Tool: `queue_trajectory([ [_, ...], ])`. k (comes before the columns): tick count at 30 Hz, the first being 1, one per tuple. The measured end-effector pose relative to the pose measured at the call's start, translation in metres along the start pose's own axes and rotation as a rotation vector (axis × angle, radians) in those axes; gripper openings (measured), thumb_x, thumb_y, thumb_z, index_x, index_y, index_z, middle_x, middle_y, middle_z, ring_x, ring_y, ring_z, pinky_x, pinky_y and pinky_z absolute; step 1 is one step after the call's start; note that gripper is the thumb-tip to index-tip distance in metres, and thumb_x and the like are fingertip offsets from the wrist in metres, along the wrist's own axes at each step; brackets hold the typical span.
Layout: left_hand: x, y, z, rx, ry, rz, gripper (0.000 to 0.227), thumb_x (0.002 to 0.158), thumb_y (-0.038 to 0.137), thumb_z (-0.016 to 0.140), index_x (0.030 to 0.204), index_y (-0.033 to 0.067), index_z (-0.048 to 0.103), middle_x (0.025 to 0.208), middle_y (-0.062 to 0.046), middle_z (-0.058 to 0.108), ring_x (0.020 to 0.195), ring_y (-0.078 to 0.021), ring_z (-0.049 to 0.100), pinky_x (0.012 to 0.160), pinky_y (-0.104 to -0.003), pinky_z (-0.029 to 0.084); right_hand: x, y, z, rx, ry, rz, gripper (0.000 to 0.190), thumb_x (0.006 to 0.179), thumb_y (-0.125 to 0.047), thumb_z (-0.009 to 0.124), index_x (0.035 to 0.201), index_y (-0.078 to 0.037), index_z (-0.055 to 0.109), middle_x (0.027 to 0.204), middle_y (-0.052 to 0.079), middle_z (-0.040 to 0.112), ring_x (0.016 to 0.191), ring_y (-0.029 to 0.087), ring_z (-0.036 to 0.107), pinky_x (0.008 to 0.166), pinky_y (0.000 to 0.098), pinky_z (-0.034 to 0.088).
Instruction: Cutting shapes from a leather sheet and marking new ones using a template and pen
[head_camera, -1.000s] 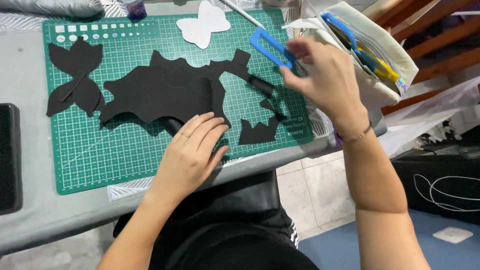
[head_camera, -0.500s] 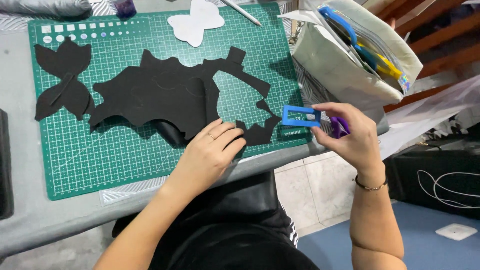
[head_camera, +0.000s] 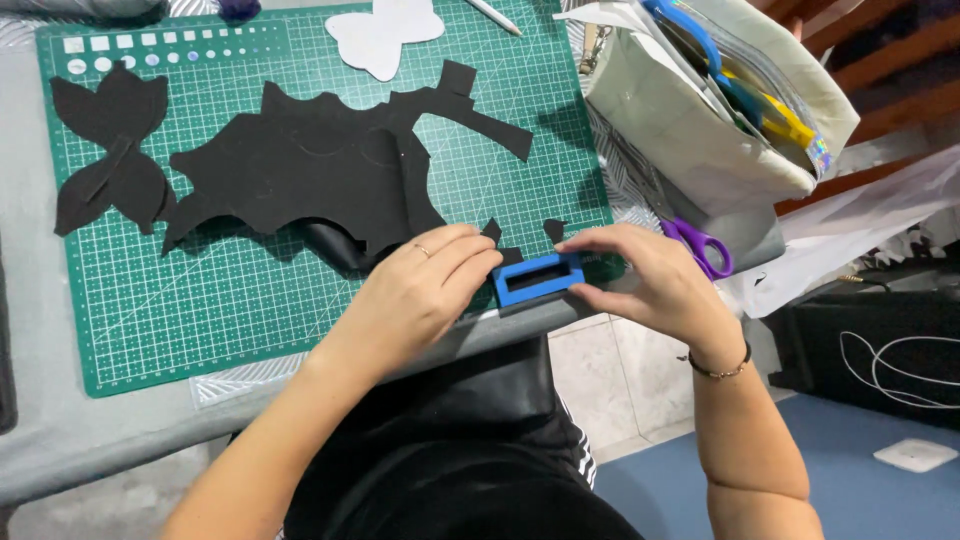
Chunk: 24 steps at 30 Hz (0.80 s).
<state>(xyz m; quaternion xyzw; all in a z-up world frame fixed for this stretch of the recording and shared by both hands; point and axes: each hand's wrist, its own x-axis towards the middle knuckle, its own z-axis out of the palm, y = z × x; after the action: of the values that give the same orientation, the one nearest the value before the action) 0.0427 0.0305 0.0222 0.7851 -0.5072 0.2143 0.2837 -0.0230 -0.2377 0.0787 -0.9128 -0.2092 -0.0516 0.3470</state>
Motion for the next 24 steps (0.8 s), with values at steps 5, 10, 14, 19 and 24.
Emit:
queue_trajectory([
  [5,-0.006,0.008,0.016,-0.159,-0.087,-0.072,0.039,0.104,0.028,0.060,0.132,0.0008,0.060,0.123,-0.015,0.065,0.125,-0.0336,0.063,0.100,-0.040,0.055,-0.003,0.009,0.008,-0.001,-0.028,0.081,0.046,0.081,-0.008,0.084,0.124,-0.004,0.067,0.113,0.011,0.076,0.106,0.032,0.073,0.093,0.0433,0.057],
  [10,-0.010,0.010,0.021,-0.176,-0.130,-0.129,0.046,0.103,0.034,0.061,0.137,0.0026,0.056,0.123,-0.012,0.063,0.127,-0.0315,0.061,0.096,-0.039,0.056,-0.002,0.009,0.009,0.000,-0.026,0.128,0.055,0.078,-0.008,0.086,0.129,-0.004,0.065,0.116,0.009,0.076,0.108,0.032,0.072,0.094,0.0426,0.057],
  [14,-0.011,0.012,0.021,-0.224,-0.113,-0.172,0.049,0.099,0.035,0.066,0.135,0.0036,0.057,0.125,-0.011,0.062,0.129,-0.0317,0.059,0.099,-0.039,0.055,-0.005,0.009,0.011,0.021,-0.001,0.183,0.060,0.077,-0.012,0.087,0.132,-0.007,0.064,0.117,0.007,0.077,0.108,0.028,0.072,0.097,0.0400,0.056],
  [19,-0.010,0.014,0.019,-0.272,-0.112,-0.212,0.044,0.098,0.033,0.068,0.130,0.0046,0.059,0.125,-0.009,0.062,0.130,-0.0311,0.059,0.101,-0.039,0.054,-0.008,0.007,0.012,0.039,0.035,0.224,0.059,0.077,-0.011,0.087,0.131,-0.009,0.064,0.113,0.005,0.079,0.105,0.026,0.073,0.097,0.0380,0.056],
  [24,-0.010,0.013,0.017,-0.315,-0.106,-0.243,0.038,0.097,0.028,0.070,0.126,0.0052,0.061,0.123,-0.009,0.063,0.130,-0.0301,0.059,0.104,-0.039,0.052,-0.008,0.011,0.015,0.057,0.050,0.233,0.056,0.077,-0.011,0.087,0.129,-0.009,0.064,0.111,0.005,0.079,0.103,0.024,0.075,0.096,0.0374,0.056],
])
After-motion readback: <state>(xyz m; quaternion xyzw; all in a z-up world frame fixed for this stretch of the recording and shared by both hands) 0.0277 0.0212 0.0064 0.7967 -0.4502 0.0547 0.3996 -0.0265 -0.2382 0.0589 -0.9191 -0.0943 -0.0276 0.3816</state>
